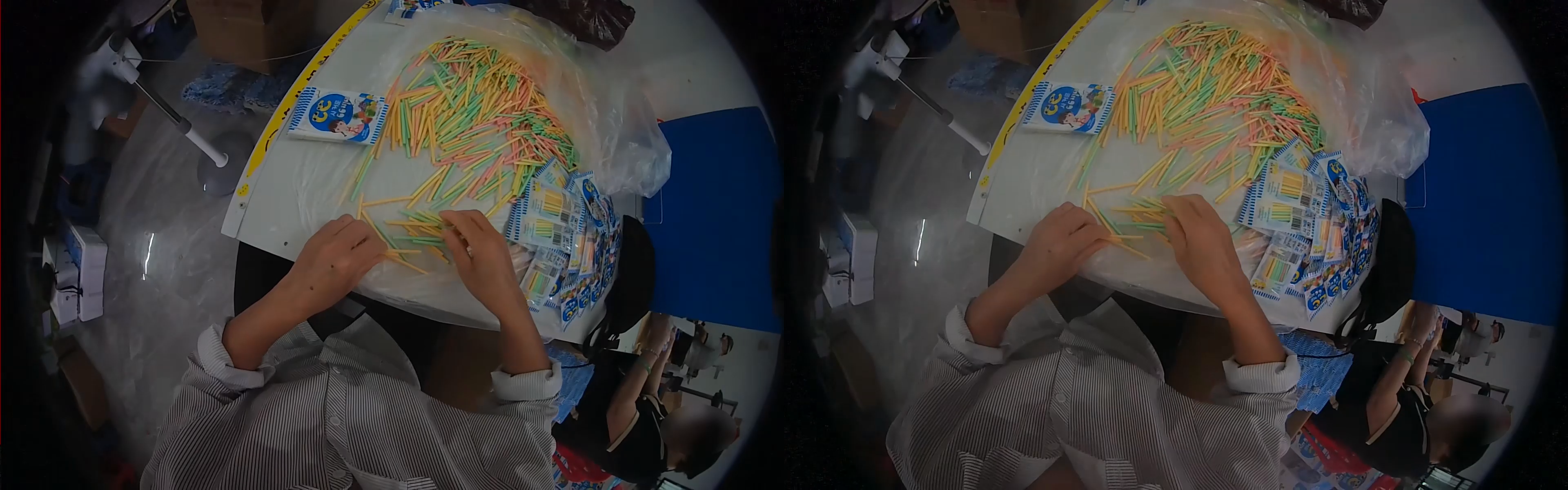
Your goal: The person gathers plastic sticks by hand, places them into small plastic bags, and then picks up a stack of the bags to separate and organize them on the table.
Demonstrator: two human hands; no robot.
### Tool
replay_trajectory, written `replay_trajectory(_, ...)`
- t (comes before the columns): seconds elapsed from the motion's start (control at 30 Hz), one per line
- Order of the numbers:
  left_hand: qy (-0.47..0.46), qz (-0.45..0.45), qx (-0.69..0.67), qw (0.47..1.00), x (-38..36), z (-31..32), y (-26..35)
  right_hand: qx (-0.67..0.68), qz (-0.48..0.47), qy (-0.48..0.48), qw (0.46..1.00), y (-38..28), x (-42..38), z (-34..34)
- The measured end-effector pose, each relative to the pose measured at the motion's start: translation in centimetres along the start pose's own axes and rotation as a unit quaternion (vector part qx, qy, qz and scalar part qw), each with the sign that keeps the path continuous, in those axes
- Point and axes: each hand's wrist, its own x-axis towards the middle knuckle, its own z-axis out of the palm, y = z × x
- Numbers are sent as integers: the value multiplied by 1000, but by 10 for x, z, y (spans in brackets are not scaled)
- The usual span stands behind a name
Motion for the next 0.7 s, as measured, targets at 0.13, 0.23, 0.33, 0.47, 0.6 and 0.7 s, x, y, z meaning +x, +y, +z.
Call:
replay_trajectory(0.13, 17, 14, 8, 1000, 10, 3, -3, 47, 84, 23, 995, 8, -3, -16)
replay_trajectory(0.23, 39, 13, -17, 999, 27, 10, -3, 39, 76, 16, 996, 13, -11, -19)
replay_trajectory(0.33, 51, -3, -26, 998, 45, 17, -4, 35, 86, 46, 995, 12, -17, -22)
replay_trajectory(0.47, 38, -38, 31, 998, 69, 24, -17, 48, 111, 70, 990, 14, -28, -29)
replay_trajectory(0.6, -5, -72, 56, 996, 89, 34, -13, 61, 96, 71, 991, 17, -35, -27)
replay_trajectory(0.7, -28, -100, 125, 987, 97, 37, -9, 69, 94, 73, 990, 16, -38, -30)
